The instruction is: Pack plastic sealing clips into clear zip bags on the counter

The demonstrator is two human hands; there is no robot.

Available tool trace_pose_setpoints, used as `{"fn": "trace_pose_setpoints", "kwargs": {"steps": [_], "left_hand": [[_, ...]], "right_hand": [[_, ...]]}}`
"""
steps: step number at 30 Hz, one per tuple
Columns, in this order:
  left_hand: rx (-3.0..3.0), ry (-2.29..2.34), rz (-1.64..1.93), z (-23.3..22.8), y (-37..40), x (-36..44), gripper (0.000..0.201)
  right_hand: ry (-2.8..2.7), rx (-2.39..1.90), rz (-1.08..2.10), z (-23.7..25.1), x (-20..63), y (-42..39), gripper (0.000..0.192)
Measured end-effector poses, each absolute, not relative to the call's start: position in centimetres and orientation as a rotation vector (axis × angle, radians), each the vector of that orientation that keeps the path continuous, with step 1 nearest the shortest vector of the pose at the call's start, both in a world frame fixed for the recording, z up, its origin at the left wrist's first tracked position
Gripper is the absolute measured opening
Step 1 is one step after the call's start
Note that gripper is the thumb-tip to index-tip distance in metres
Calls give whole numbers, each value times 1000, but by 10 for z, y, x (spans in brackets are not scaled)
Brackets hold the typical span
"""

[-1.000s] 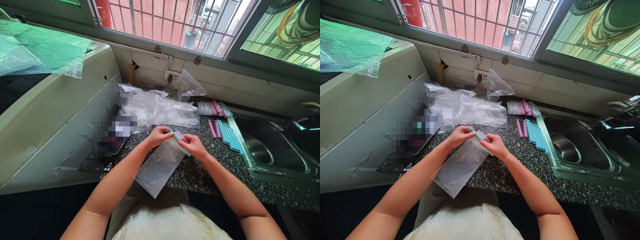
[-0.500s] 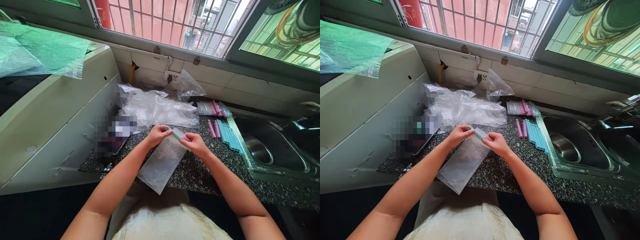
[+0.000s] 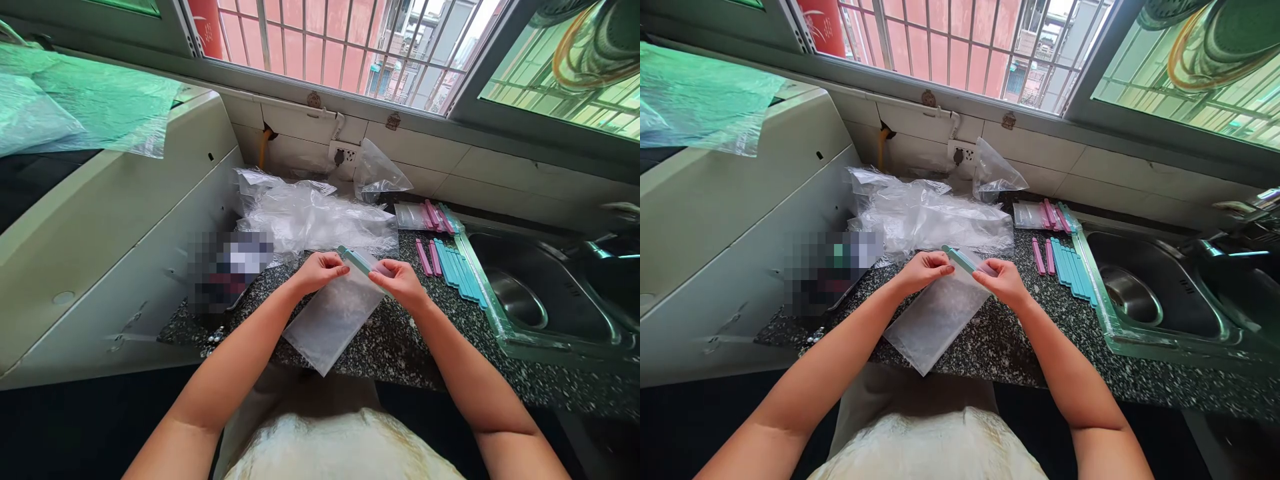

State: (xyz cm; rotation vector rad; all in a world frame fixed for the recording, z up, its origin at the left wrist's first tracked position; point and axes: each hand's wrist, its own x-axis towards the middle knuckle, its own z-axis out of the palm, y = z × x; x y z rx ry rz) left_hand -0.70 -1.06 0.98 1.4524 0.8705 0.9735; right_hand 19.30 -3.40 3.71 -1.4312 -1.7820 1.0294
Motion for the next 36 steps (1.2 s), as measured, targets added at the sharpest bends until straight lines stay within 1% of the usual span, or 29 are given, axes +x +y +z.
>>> {"fn": "trace_pose_setpoints", "kwargs": {"steps": [5,12,22,29,36], "left_hand": [[1465,878,979,9,-11,-4,35],[1407,875,915,7,-13,-3,38],[1499,843,803,4,-15,-3,37],[1584,846,730,1,-14,-3,31],[1599,881,736,3,-16,0,28]], "right_hand": [[-1777,-1444,990,39,194,-33,34],[-1797,-1415,967,38,198,-31,34],[-1835,-1383,1120,46,206,-31,35],[-1742,-1419,1012,48,218,-25,36],[-1717,-1436,990,45,220,-22,37]]}}
